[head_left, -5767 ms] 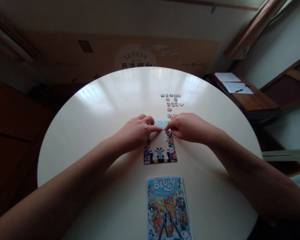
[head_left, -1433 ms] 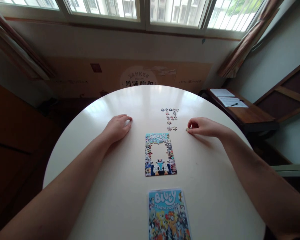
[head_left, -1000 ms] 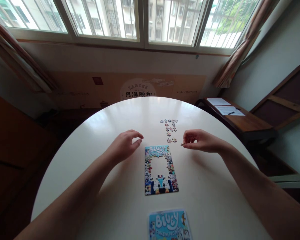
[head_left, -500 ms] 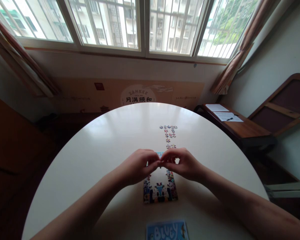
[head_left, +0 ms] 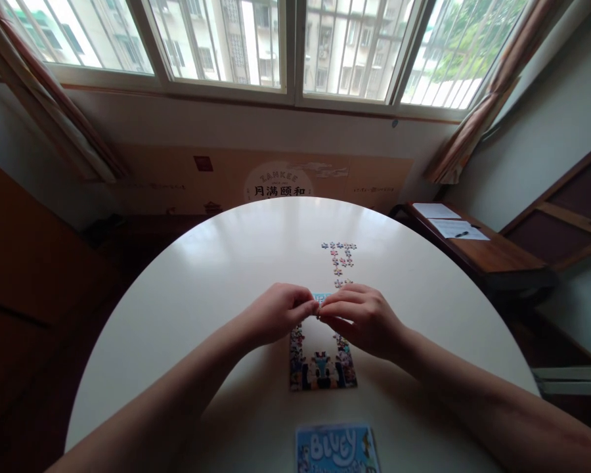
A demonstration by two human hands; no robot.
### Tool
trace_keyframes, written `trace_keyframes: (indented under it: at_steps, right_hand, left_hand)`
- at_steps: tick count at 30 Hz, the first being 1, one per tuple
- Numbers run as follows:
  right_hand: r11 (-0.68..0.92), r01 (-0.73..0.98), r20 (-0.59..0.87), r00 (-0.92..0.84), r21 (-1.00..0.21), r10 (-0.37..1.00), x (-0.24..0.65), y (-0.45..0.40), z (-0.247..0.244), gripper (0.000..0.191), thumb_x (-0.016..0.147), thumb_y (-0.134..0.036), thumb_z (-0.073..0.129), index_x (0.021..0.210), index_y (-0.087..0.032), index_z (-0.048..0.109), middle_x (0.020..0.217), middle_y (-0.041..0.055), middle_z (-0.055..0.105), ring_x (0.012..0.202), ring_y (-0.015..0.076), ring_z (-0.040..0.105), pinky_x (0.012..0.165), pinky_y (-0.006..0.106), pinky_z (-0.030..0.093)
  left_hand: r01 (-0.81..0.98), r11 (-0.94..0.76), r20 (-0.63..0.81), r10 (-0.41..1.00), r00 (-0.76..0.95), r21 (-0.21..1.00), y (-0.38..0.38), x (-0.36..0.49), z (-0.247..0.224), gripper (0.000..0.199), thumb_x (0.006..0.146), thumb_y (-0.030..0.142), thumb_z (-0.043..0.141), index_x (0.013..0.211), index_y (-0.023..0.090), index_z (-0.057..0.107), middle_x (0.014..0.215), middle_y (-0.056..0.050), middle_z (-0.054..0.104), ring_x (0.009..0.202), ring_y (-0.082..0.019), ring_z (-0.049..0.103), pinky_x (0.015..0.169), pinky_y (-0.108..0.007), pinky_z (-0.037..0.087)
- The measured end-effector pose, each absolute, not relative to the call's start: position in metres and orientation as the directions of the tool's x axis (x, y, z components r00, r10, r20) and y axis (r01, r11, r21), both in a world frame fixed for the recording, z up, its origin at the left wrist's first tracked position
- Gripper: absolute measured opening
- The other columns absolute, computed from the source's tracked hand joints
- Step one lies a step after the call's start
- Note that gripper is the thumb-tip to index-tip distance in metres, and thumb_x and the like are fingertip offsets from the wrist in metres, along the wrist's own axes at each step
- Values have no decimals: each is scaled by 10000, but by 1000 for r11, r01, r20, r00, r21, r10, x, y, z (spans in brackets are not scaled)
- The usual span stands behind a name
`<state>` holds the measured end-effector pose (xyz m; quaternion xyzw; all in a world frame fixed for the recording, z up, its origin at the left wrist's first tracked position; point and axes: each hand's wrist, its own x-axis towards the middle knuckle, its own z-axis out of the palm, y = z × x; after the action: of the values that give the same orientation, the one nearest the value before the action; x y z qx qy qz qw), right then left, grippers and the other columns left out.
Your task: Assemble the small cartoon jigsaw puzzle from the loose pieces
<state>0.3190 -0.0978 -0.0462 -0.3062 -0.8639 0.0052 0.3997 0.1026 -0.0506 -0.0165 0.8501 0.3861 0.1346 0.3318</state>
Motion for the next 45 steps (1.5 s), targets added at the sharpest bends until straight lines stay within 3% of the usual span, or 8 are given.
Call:
trace_keyframes:
  at_steps: [3,6,15,45]
  right_hand:
    - [796,537,661,-494,-279,565,316,-97,-49,75,945,-238,674,931,-233,747,924,-3,802,763,162,701,720,338,547]
    - [777,553,626,-501,-300,598,313,-95,-55,98,945,-240,666,898,-246,751,903,-15,801,771,167,702,724,334,541]
    - [765,582,573,-539,-277,618,306,-91,-70,131,943,-286,656,867,-269,761,904,-22,797,777,171,677,752,346,498]
    - [684,677,402,-565,-273,720,304,-97,-61,132,924,-280,654,974,-273,776,929,49,712,869,223,595,821,412,457]
  left_hand:
    - [660,-546,65,793,605,516,-45,92,-10,339,957,416,504,779,180,670,782,-44,678,699,-166,563,636,-301,395]
    - [734,-540,47,817,575,413,-39,80,-6,326,934,417,534,726,185,632,777,-47,667,679,-168,544,595,-304,366]
    - [756,-574,-66,781,621,315,-35,81,-22,252,855,425,624,737,203,647,832,-48,690,700,-182,559,592,-312,366]
    - [760,-543,-60,799,599,357,-35,82,-27,271,839,435,627,700,203,622,796,-61,679,661,-190,534,573,-316,332]
